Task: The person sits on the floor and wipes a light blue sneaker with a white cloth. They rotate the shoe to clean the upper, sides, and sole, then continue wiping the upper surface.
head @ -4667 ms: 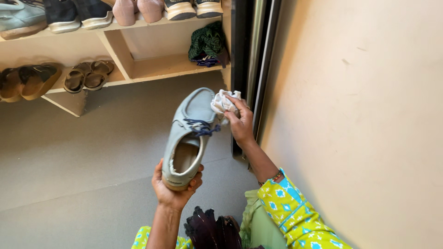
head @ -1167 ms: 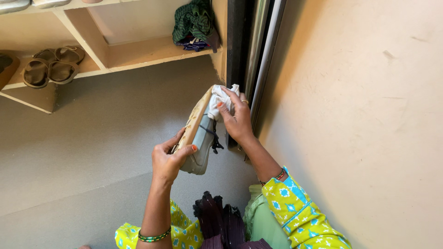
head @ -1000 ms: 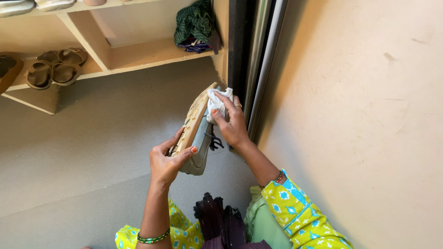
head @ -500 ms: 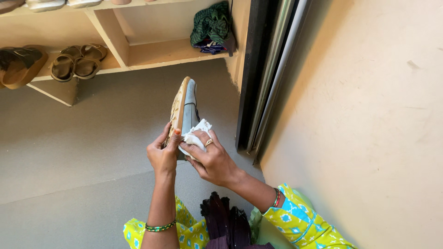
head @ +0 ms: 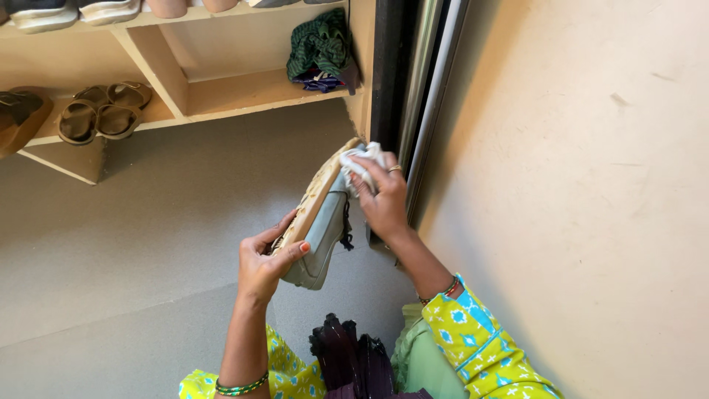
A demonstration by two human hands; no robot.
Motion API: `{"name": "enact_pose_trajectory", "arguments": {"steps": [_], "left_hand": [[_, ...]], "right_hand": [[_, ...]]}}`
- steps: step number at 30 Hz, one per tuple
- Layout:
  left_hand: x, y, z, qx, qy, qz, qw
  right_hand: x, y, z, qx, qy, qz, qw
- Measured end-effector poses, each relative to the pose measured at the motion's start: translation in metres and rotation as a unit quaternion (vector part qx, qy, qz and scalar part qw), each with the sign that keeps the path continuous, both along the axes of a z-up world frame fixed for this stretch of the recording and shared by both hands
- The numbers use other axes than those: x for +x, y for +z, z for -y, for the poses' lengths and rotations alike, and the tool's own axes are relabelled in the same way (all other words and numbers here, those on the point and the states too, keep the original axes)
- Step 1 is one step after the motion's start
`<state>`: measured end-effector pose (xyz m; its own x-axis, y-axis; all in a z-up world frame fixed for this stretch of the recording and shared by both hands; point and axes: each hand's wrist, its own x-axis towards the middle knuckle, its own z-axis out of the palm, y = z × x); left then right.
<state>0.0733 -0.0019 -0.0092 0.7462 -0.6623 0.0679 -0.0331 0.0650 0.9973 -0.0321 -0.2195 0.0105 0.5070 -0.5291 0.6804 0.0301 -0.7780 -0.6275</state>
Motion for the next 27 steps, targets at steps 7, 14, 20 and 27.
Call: {"name": "enact_pose_trajectory", "arguments": {"steps": [7, 14, 20, 27], "left_hand": [[-0.004, 0.007, -0.032, 0.011, -0.029, -0.019, 0.999], [-0.008, 0.003, -0.047, 0.055, 0.062, -0.062, 0.995], [-0.011, -0.003, -0.063, -0.002, 0.022, -0.089, 0.996], [-0.012, -0.007, -0.082, -0.012, -0.021, -0.146, 0.989]], "right_hand": [[0.003, 0.008, -0.001, 0.087, -0.037, -0.001, 0.996], [-0.007, 0.011, -0.073, -0.071, 0.077, 0.037, 0.994], [0.009, 0.000, -0.050, 0.019, 0.091, -0.039, 0.995], [0.008, -0.017, -0.004, 0.073, -0.014, -0.030, 0.997]]}}
